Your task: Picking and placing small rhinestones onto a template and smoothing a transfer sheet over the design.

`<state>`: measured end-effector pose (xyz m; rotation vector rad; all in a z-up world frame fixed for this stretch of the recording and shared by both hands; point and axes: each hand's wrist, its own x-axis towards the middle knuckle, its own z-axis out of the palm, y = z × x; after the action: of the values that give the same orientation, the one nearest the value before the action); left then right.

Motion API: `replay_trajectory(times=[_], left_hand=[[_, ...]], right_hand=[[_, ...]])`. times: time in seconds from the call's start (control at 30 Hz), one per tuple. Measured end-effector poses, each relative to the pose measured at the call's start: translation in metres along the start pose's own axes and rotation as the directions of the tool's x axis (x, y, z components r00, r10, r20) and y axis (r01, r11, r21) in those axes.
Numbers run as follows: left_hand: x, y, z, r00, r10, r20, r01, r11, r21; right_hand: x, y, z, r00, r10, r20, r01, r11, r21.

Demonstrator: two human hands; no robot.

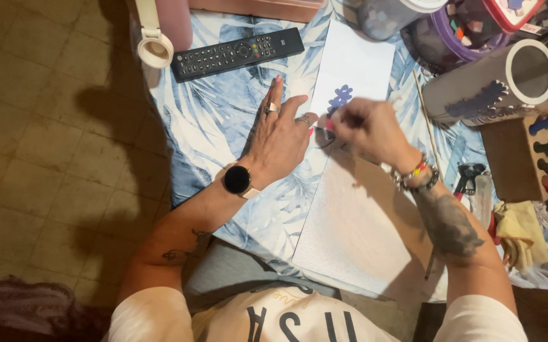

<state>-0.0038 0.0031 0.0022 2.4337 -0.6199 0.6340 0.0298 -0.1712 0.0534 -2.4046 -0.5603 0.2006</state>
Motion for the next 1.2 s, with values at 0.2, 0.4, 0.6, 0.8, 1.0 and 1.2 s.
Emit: replay_trajectory(times=[0.2,0.4,0.6,0.8,1.0,1.2], left_hand=[[0.000,-0.002,0.005,0.998,0.026,-0.050,-0.028,0.999,-0.029],[0.007,-0.001,0.000,0.997,0.052,-0.053,-0.055,0.997,-0.047],[0.011,0.036,-0.030,0.976,0.115,-0.187,-0.155,0.965,-0.213],[-0.011,0.097,-0.061,0.971,0.181,-0.159,-0.231,0.889,-0.395],[-0.043,0.136,-0.057,0.963,0.134,-0.234,-0.164,0.980,-0.115],[-0.058,0.160,-0.046,0.954,0.130,-0.271,-0.137,0.991,-0.008]], right_hand=[[-0.020,-0.015,0.007,0.987,-0.145,0.069,0.147,0.989,-0.026],[-0.045,-0.013,-0.005,0.996,0.070,-0.062,-0.059,0.984,0.167],[-0.082,-0.026,-0.022,0.928,0.320,0.190,-0.217,0.052,0.975],[-0.116,-0.021,-0.014,0.966,0.210,0.152,-0.082,-0.309,0.947],[-0.146,-0.042,-0.006,0.988,0.145,0.046,0.015,-0.389,0.921],[-0.165,-0.053,0.005,0.967,0.255,-0.029,0.134,-0.406,0.904]])
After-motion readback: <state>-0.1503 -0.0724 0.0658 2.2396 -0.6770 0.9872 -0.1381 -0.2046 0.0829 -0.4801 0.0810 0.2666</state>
